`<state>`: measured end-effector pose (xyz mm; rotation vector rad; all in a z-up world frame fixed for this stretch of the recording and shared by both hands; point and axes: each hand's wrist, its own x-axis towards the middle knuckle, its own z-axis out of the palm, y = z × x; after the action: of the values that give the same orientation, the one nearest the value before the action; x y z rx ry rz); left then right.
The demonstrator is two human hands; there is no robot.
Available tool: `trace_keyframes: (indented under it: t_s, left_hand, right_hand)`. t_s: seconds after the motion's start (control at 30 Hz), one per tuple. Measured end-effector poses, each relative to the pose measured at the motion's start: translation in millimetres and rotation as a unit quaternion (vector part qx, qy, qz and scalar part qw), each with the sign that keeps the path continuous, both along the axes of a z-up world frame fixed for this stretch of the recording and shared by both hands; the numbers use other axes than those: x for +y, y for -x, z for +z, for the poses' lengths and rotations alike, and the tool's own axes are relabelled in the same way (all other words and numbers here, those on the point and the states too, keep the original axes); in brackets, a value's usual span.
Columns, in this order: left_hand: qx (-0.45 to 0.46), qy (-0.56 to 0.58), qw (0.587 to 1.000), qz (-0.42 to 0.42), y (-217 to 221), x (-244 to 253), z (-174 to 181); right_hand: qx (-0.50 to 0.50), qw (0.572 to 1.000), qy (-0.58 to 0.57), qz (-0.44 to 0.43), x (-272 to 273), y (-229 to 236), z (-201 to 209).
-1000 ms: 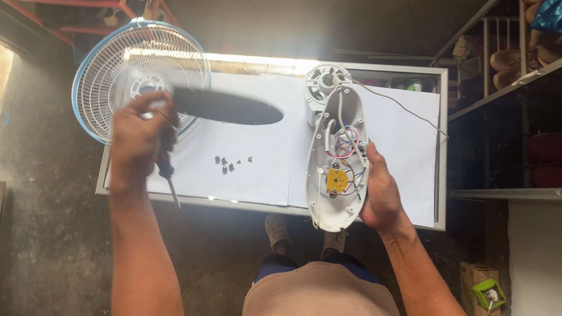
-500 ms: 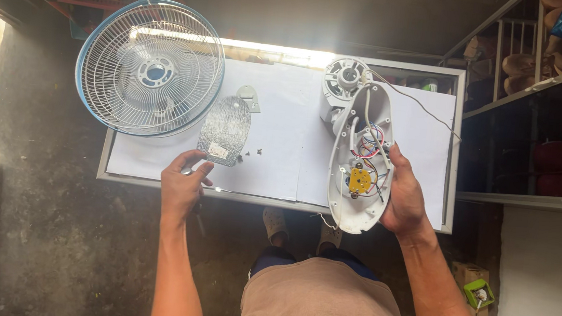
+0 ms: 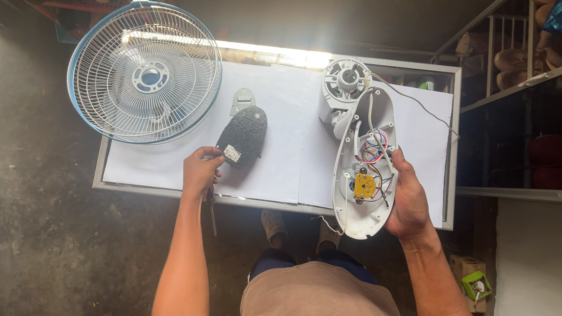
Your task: The person uses a screwdriver to remove screws from the base of a white electric fan, detaches the base cover, and exposes the internal wiring and components. The fan head and grille remain on the table while the base is opened.
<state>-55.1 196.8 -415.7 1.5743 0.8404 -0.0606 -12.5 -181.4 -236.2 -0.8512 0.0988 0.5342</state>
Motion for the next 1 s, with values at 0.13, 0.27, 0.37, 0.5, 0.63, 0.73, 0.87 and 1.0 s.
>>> trace_keyframes:
  t_s: [0.13, 0.27, 0.37, 0.5, 0.63, 0.73, 0.87, 1.0]
  left_hand:
    - [0.067, -0.014, 0.997, -0.028, -20, 12, -9]
    - [0.05, -0.023, 0.996, -0.065, -38, 22, -18]
    - [0.067, -0.051, 0.993, -0.077, -48, 26, -24]
    - [0.135, -0.126, 0.977, -0.108, -54, 28, -36]
    - [0.078, -0.244, 0.956, -0.141, -53, 26, -44]
    - [0.019, -0.377, 0.913, -0.155, -48, 19, -31]
    - [0.003, -0.287, 0.944, -0.161, -31, -2, 15]
    - [0.035, -0.066, 0.992, -0.101, -18, -29, 46]
  right_hand:
    - [0.003, 1.0, -0.008, -0.007, 0, 1, -1]
    - [0.006, 1.0, -0.021, 0.001, 0, 0, -2]
    - [0.012, 1.0, 0.001, -0.006, 1, 0, 0]
    - [0.003, 1.0, -0.003, -0.006, 3, 0, 1]
    - [0.004, 1.0, 0.002, -0.018, 2, 1, 2]
    - [0.014, 1.0, -0.003, -0.022, 1, 0, 2]
    - [0.01, 0.999, 0.031, -0.023, 1, 1, 3]
    - [0.002, 1.0, 0.005, -0.013, 1, 3, 2]
